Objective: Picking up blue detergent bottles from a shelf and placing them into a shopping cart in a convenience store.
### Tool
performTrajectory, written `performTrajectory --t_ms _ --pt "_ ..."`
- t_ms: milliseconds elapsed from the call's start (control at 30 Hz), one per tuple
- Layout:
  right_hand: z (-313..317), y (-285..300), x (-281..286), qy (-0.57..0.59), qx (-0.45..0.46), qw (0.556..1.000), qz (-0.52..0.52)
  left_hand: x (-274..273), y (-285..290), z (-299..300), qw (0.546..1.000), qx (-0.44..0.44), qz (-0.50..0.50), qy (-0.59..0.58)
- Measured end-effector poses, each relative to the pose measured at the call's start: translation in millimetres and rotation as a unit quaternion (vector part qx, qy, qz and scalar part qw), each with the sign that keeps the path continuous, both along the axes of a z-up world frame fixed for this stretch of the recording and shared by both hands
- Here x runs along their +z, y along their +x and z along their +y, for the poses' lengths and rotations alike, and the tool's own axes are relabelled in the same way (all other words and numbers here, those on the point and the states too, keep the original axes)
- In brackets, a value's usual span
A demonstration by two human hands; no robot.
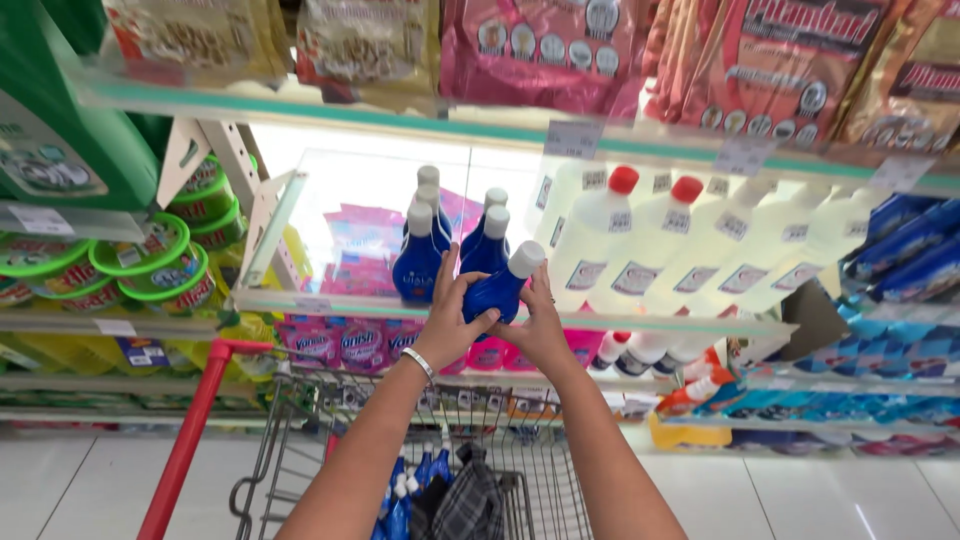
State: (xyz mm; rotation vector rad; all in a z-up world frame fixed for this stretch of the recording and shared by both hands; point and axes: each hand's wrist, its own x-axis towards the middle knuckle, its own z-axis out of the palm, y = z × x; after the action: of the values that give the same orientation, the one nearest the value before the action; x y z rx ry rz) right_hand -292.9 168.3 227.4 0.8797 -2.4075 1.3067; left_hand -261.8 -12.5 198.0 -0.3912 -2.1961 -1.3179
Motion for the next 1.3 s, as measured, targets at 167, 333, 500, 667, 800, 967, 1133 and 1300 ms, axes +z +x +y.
performTrajectory --t_ms 167,333,500,667,800,967,1133,1300 --pt "-4 -32 -5 -0.051 0.052 0.997 -0.033 -9 -40 -1 1.0 -0.016 0.017 0.021" --pt "-6 -40 -4 -0.037 0.039 0.996 -0.072 29 -38 11 0.995 -0.02 -0.031 0.09" --pt "-11 -37 -1 -0.144 0.126 0.968 -0.16 42 -53 8 0.994 -0.006 -0.097 0.05" --pt "-9 -47 -12 -0.084 0.087 0.981 -0.155 25 -81 5 0.997 0.023 -0.035 -0.068" --pt "-14 -51 -6 -0.039 0.024 0.978 -0.203 23 -87 6 0.997 0.019 -0.074 -0.026" --pt "-12 -77 -23 -0.042 0.035 0.983 -0.176 25 -97 5 0.998 0.036 -0.052 0.006" --pt "-13 -87 -21 -0.043 0.041 0.983 -0.173 17 -109 7 0.998 0.055 -0.041 -0.004" --pt "-13 -79 -21 -0.03 0.045 0.984 -0.172 15 -100 13 0.997 0.069 -0.028 -0.014"
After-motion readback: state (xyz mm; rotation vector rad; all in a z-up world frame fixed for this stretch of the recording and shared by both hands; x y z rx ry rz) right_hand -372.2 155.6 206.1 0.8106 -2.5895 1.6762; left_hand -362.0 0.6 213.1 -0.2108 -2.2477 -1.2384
